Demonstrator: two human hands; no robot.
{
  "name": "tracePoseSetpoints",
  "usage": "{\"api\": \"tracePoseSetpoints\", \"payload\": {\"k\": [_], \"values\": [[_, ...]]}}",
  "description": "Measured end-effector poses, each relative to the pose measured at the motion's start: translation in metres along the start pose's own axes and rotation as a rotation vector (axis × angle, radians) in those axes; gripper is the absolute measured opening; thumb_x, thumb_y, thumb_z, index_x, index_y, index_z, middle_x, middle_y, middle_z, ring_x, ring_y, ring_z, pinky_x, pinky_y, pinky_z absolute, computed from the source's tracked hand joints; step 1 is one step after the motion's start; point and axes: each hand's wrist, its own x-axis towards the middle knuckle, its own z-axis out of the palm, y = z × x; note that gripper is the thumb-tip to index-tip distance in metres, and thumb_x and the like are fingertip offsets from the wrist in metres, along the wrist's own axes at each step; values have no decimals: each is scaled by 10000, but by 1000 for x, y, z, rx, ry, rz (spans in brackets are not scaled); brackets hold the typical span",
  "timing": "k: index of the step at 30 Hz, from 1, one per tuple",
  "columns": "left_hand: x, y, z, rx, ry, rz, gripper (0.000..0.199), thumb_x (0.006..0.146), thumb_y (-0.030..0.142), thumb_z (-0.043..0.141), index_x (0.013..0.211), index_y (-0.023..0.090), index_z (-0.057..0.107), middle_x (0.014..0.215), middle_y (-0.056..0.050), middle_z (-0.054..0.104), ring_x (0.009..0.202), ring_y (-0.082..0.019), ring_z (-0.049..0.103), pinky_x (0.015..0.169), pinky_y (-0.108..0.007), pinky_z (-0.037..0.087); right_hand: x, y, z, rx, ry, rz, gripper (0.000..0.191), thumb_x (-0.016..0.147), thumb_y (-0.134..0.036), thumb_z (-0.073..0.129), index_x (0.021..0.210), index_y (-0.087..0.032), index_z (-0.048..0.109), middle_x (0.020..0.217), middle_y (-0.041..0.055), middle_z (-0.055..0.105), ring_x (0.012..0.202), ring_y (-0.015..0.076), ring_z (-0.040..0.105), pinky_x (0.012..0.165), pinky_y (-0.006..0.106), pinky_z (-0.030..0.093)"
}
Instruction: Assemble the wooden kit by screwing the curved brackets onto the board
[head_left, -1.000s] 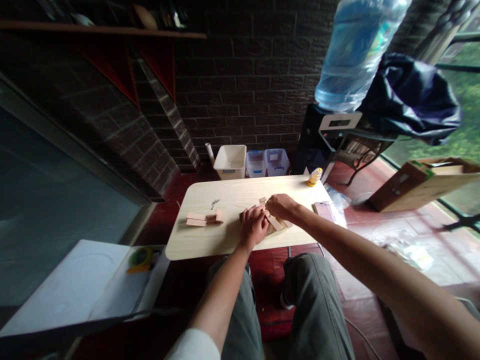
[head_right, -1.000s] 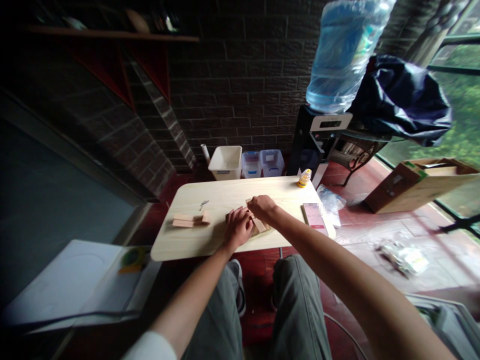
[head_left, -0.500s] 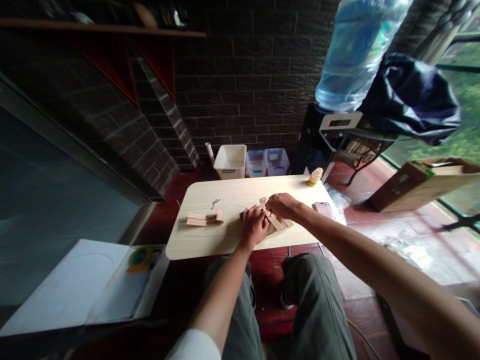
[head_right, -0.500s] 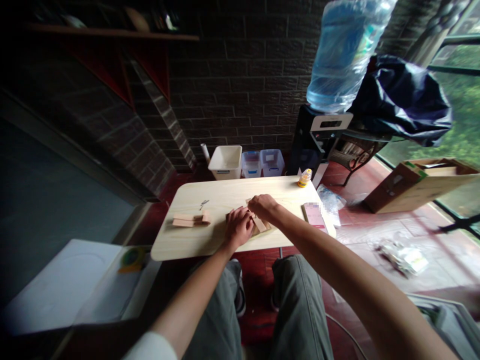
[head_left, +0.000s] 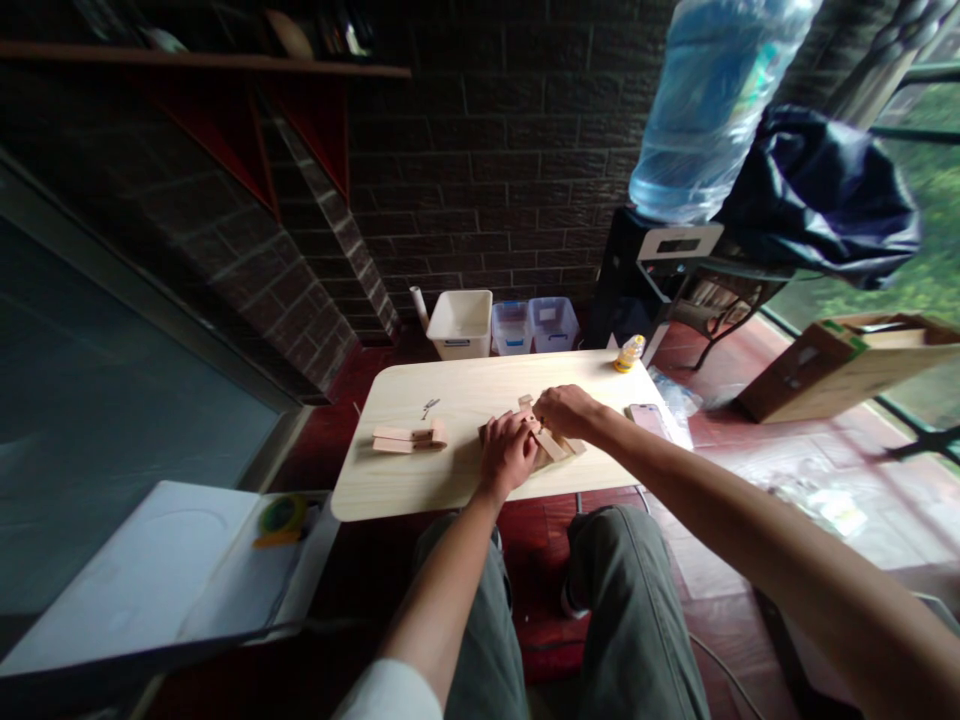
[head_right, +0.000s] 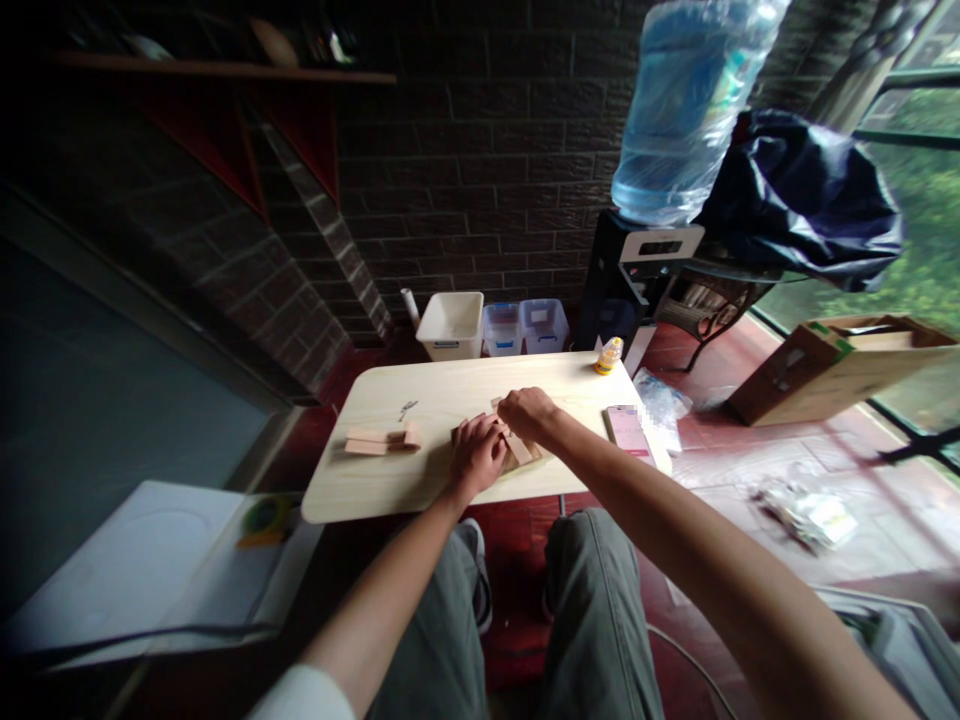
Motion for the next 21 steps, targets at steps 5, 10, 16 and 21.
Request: {"api": "tracePoseSetpoints", "payload": {"k": [5, 10, 16, 21], "values": [[0, -1, 1, -2, -1, 3, 350, 880, 185, 598, 1203, 319, 604, 1372, -46, 602, 1350, -292, 485, 1164, -535, 331, -9, 4, -2, 3, 38, -49, 243, 930, -131, 555, 1085, -133, 742, 1119, 162, 753, 1000, 239, 725, 795, 267, 532], [1, -1, 0, 2, 1, 2, 287, 895, 190, 583, 1160, 299, 604, 1361, -52, 606, 1344, -283, 489, 1165, -527, 338, -8, 3, 3, 27, 21, -67, 254, 946, -131, 538, 1093, -144, 745, 1130, 138, 752, 1022, 231, 711, 810, 265, 522], [1, -1, 1, 3, -4, -3, 266, 885, 185, 588, 1126, 295, 609, 1346, -57, 612, 1337, -291, 496, 1166, -543, 332, -5, 2, 3, 14, 37, -126, 246, 951, -127, 536, 1070, -138, 751, 1129, 140, 751, 1038, 231, 704, 806, 259, 515], [1, -1, 1, -1, -9, -4, 283, 886, 186, 586, 1145, 296, 609, 1345, -60, 615, 1336, -296, 495, 1172, -548, 323, -4, 2, 3, -9, 32, -99, 227, 930, -114, 571, 1075, -124, 745, 1103, 144, 759, 997, 227, 716, 767, 247, 511]]}}
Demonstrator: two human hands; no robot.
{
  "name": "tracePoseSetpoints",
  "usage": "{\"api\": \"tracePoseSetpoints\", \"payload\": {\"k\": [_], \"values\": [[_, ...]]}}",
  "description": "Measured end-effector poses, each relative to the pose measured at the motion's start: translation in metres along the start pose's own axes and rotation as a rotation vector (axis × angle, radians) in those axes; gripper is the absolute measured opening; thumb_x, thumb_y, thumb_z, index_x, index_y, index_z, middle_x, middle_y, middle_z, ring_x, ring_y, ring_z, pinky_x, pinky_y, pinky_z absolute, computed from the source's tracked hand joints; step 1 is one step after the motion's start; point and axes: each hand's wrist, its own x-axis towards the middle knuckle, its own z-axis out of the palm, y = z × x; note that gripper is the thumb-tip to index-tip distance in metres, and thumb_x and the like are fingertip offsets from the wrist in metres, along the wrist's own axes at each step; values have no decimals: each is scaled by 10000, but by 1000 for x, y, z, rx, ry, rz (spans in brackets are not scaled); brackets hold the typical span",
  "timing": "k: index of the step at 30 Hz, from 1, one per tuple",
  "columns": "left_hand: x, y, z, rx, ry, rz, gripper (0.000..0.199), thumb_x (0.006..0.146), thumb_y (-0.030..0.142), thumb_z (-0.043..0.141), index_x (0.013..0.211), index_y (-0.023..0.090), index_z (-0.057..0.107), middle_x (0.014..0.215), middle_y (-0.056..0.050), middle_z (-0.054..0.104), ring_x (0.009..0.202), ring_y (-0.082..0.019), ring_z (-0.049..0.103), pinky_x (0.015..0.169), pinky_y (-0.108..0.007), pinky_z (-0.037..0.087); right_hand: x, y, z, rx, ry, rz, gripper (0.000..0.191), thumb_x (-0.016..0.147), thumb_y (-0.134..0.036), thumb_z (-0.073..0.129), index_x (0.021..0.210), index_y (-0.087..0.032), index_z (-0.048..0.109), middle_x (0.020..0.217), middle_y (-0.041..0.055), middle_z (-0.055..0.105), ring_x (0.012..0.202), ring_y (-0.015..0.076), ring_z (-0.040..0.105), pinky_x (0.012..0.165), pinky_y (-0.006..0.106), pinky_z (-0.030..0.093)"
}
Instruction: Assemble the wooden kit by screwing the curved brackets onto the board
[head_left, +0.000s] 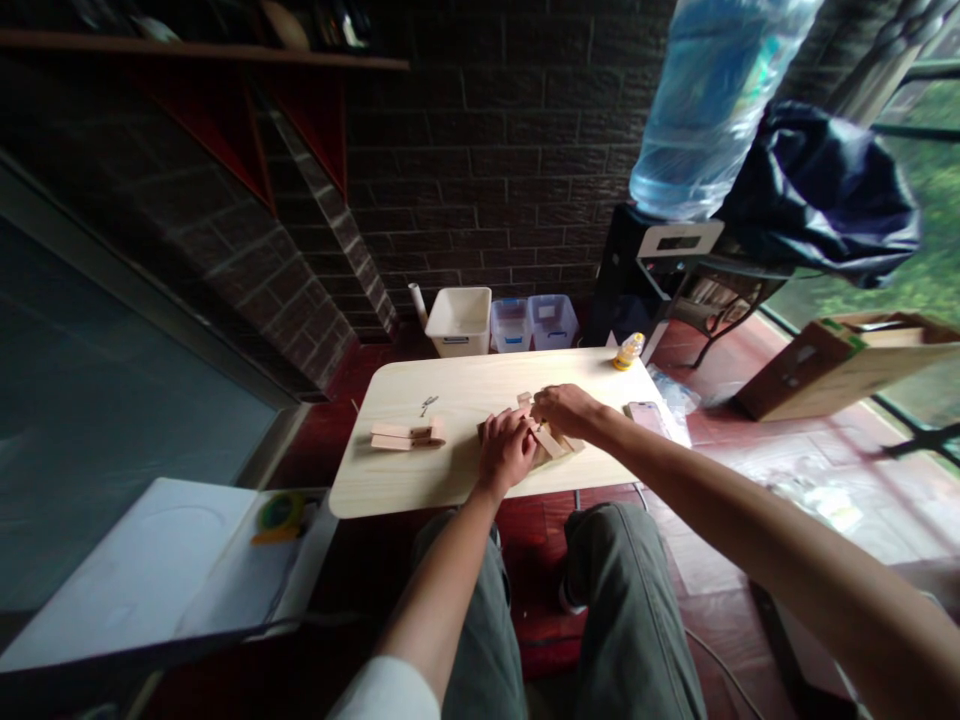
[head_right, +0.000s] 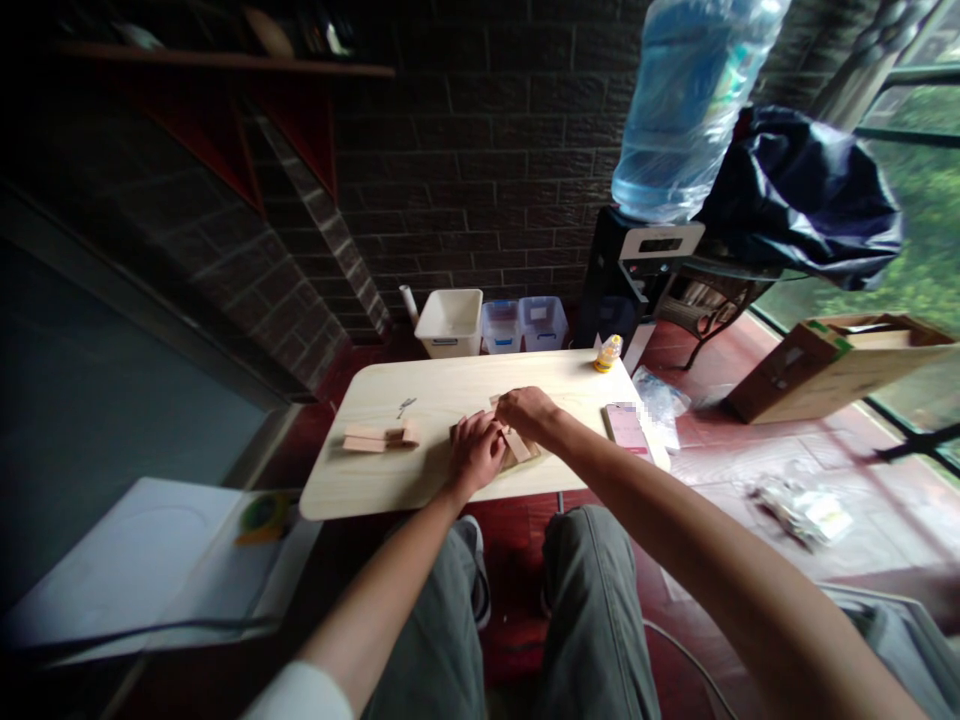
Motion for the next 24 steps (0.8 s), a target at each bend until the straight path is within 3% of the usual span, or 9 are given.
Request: {"api": "tracePoseSetpoints", "payload": {"k": [10, 24], "values": [[1, 1, 0, 4, 7, -1, 251, 894, 198, 583, 1125, 291, 616, 1343, -61, 614, 1329, -295, 496, 1164, -538, 335, 1, -2, -2, -17, 2, -25, 263, 948, -96, 517, 1072, -119, 747, 1128, 166, 750, 1023, 232, 715, 803, 269, 533], [0, -1, 1, 10, 6, 3, 299, 903, 206, 577, 1185, 304, 598, 1353, -47, 610, 1351, -287, 481, 1164, -519, 332, 18, 1, 6, -10, -34, 44, 246, 883, -150, 635, 1092, -93, 752, 1033, 204, 765, 953, 271, 753, 791, 304, 569]]}}
